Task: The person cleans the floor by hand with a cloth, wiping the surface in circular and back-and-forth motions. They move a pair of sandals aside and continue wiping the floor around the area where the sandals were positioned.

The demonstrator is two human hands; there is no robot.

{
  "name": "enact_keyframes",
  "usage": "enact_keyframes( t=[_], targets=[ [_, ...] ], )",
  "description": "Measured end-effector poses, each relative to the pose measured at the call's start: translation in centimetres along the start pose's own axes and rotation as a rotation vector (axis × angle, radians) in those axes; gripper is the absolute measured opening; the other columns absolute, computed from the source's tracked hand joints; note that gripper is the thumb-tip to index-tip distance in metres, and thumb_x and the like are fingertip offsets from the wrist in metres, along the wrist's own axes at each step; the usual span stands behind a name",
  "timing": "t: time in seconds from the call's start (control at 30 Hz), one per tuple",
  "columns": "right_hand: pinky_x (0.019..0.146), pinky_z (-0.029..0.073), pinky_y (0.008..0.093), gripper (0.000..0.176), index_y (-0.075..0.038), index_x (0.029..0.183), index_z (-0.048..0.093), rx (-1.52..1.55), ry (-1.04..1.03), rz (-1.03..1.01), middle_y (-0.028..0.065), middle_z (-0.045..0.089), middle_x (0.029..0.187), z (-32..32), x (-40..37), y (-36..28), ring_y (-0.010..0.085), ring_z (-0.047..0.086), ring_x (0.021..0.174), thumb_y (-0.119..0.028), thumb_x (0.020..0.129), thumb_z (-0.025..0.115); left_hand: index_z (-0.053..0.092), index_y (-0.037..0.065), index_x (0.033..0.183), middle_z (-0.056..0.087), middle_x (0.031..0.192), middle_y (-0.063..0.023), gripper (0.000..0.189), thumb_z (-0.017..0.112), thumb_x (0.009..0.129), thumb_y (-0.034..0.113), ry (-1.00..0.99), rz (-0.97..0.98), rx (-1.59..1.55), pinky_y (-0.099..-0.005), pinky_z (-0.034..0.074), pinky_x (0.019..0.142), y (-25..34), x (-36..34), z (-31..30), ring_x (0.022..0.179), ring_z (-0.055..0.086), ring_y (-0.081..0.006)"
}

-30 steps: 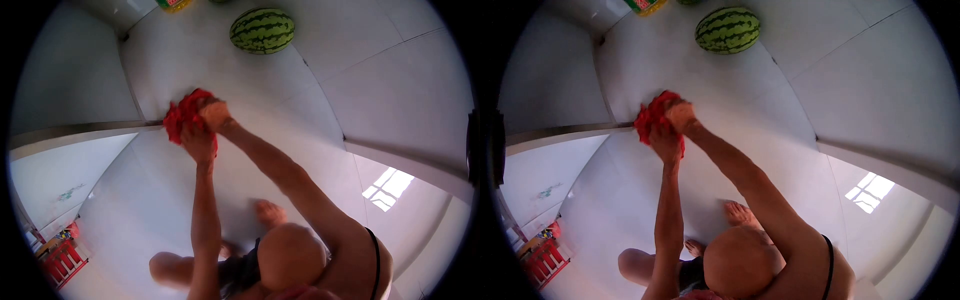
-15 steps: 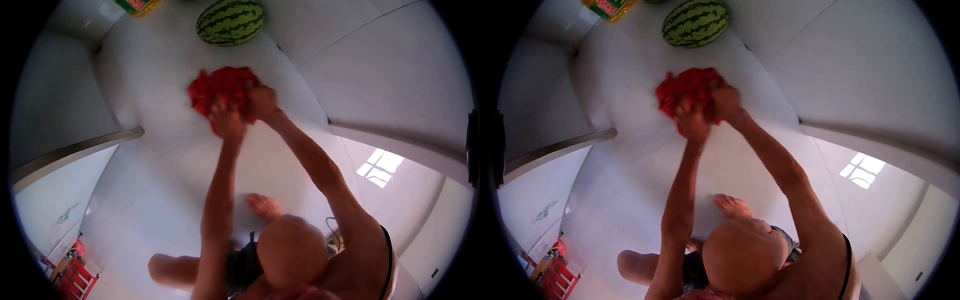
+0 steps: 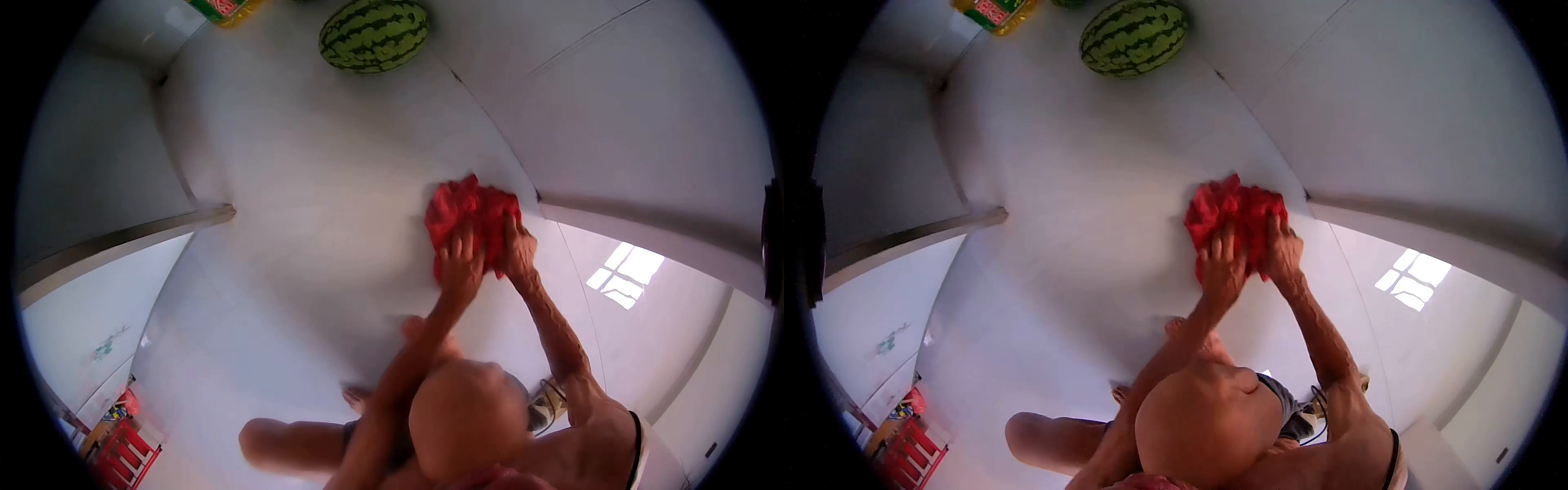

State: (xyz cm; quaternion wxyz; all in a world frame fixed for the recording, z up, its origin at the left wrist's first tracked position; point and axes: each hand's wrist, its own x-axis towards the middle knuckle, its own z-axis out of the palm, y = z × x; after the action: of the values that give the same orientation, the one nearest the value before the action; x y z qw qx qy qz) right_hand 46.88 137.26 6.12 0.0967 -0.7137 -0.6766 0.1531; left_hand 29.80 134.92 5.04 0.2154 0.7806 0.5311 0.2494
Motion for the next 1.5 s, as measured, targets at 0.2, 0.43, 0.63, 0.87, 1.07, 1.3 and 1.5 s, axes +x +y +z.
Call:
enact_keyframes(
  t=[0.2, 0.43, 0.63, 0.87, 1.07, 1.3, 1.5],
  targets=[
    [0.062, 0.057, 0.0541, 0.036, -0.001, 0.106, 0.059, -0.023, 0.130, -0.105, 0.0192, 0.074, 0.079, 0.6, 15.0, -4.6, 0.0447, 0.072, 0.072, -0.028, 0.088, 0.073, 0.073, 0.008, 0.128, 0.051, 0.158, -0.0212, 0.036, 0.065, 0.096, 0.022, 0.098, -0.061, 0.183, -0.0532, 0.044, 0.098, -6.3, 11.3, -1.8, 0.136, 0.052, -0.0395],
    [0.066, 0.060, 0.0476, 0.036, 0.000, 0.108, 0.065, 0.125, 0.227, -0.341, 0.0190, 0.074, 0.086, 7.4, 17.1, -19.6, 0.0378, 0.074, 0.076, -0.024, 0.082, 0.074, 0.068, 0.009, 0.134, 0.051, 0.156, -0.0189, 0.054, 0.079, 0.086, 0.031, 0.264, -0.297, 0.424, -0.0553, 0.043, 0.105, -15.9, 7.6, -9.4, 0.133, 0.052, -0.0412],
    [0.065, 0.061, 0.0456, 0.050, 0.008, 0.119, 0.058, 0.049, -0.163, -0.459, 0.0260, 0.071, 0.095, 7.8, 10.4, -25.5, 0.0374, 0.075, 0.087, -0.017, 0.080, 0.076, 0.068, 0.007, 0.130, 0.051, 0.155, -0.0211, 0.047, 0.073, 0.086, 0.023, 0.332, -0.372, 0.441, -0.0545, 0.039, 0.110, -17.3, 0.0, -13.2, 0.137, 0.050, -0.0403],
    [0.074, 0.057, 0.0457, 0.020, -0.006, 0.105, 0.067, -0.205, -0.044, -0.230, 0.0142, 0.068, 0.100, 5.2, 9.1, -7.7, 0.0354, 0.069, 0.094, -0.009, 0.085, 0.068, 0.068, 0.005, 0.132, 0.048, 0.159, -0.0229, 0.047, 0.063, 0.086, 0.014, 0.302, -0.396, 0.444, -0.0552, 0.037, 0.111, -17.9, -1.3, -12.8, 0.137, 0.048, -0.0421],
    [0.061, 0.052, 0.0490, 0.016, -0.007, 0.091, 0.059, -0.204, 0.083, -0.150, 0.0143, 0.068, 0.086, -0.4, 10.4, -0.6, 0.0364, 0.069, 0.075, -0.018, 0.100, 0.066, 0.069, 0.005, 0.126, 0.049, 0.157, -0.0214, 0.041, 0.066, 0.085, 0.013, 0.332, -0.369, 0.447, -0.0552, 0.038, 0.109, -17.9, -1.3, -13.0, 0.137, 0.048, -0.0418],
    [0.059, 0.052, 0.0433, 0.019, -0.005, 0.091, 0.059, -0.714, 0.488, -0.623, 0.0156, 0.069, 0.083, -0.3, 13.2, -0.7, 0.0348, 0.068, 0.073, -0.018, 0.103, 0.063, 0.070, 0.008, 0.125, 0.052, 0.153, -0.0200, 0.041, 0.070, 0.084, 0.012, 0.363, -0.377, 0.467, -0.0540, 0.040, 0.107, -17.8, -1.1, -12.8, 0.134, 0.051, -0.0398],
    [0.059, 0.053, 0.0430, 0.013, -0.006, 0.090, 0.062, -0.532, 0.241, -0.591, 0.0153, 0.067, 0.076, -1.2, 13.4, -1.9, 0.0340, 0.068, 0.069, -0.014, 0.101, 0.064, 0.070, 0.010, 0.124, 0.053, 0.152, -0.0193, 0.039, 0.071, 0.085, 0.014, 0.372, -0.404, 0.453, -0.0534, 0.040, 0.108, -17.4, -0.8, -13.1, 0.134, 0.052, -0.0379]
  ],
)
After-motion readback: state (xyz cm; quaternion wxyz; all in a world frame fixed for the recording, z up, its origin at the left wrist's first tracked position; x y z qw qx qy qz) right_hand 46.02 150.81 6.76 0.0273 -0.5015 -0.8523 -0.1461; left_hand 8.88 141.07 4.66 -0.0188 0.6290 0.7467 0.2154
